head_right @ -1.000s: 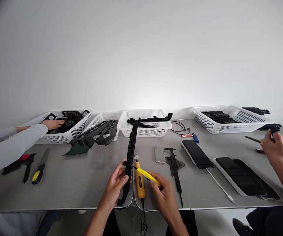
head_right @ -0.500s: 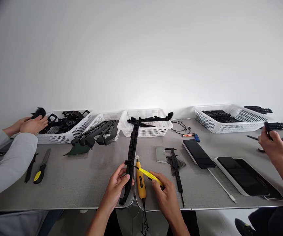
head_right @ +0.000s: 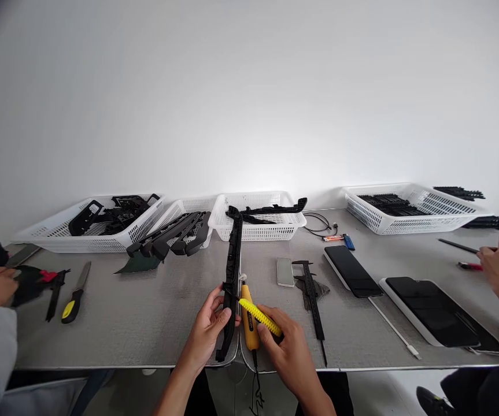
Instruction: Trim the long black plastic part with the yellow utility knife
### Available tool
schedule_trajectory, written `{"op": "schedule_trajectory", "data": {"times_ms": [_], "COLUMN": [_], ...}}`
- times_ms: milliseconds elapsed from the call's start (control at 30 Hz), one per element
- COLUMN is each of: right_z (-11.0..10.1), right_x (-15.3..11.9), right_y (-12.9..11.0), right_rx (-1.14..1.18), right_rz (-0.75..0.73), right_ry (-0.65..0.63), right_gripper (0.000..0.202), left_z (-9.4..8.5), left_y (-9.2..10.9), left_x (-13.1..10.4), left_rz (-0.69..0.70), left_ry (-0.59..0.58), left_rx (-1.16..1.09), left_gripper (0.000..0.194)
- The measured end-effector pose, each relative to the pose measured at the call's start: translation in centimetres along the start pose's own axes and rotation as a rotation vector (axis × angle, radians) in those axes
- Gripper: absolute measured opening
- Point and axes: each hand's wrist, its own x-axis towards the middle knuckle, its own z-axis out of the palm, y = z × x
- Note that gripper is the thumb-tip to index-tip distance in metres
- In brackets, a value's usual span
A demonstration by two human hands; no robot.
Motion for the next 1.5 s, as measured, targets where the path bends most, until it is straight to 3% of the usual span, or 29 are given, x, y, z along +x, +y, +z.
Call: {"op": "schedule_trajectory", "data": {"times_ms": [400,533,733,900,1300,1500], "right_z": [0.7,0.6,0.7,0.5,0.7,0.6], "right_x": [0.2,0.0,-0.1,-0.1,0.0,-0.2], "right_y": [0.3,0.0,0.1,-0.2,0.0,0.0], "right_rx": [-0.087,-0.062,-0.076,-0.043,-0.047,-0.037], "right_rz": [-0.041,-0.048,-0.027,-0.04,-0.019,-0.02], "right_ry": [0.059,-0.004,0.061,-0.007,0.05,0.015], "right_gripper": [0.042,0.04,0.044,0.042,0.043,0.043], "left_z": [0.4,0.4,0.6,0.4,0.5,0.2], "left_y": [0.7,0.7,1.2,1.1,1.0,0.7], "left_x": [-0.1,-0.1,-0.2,-0.2,-0.3,-0.2], "left_rz": [-0.031,-0.018,-0.024,-0.031,-0.015,-0.021], "left_ry": [-0.058,-0.048,-0.035,-0.036,-0.047,-0.016], "left_rx": [0.023,0.04,0.056,0.073,0.064,0.097], "left_gripper": [0.083,0.082,0.081,0.079,0.08,0.085]}}
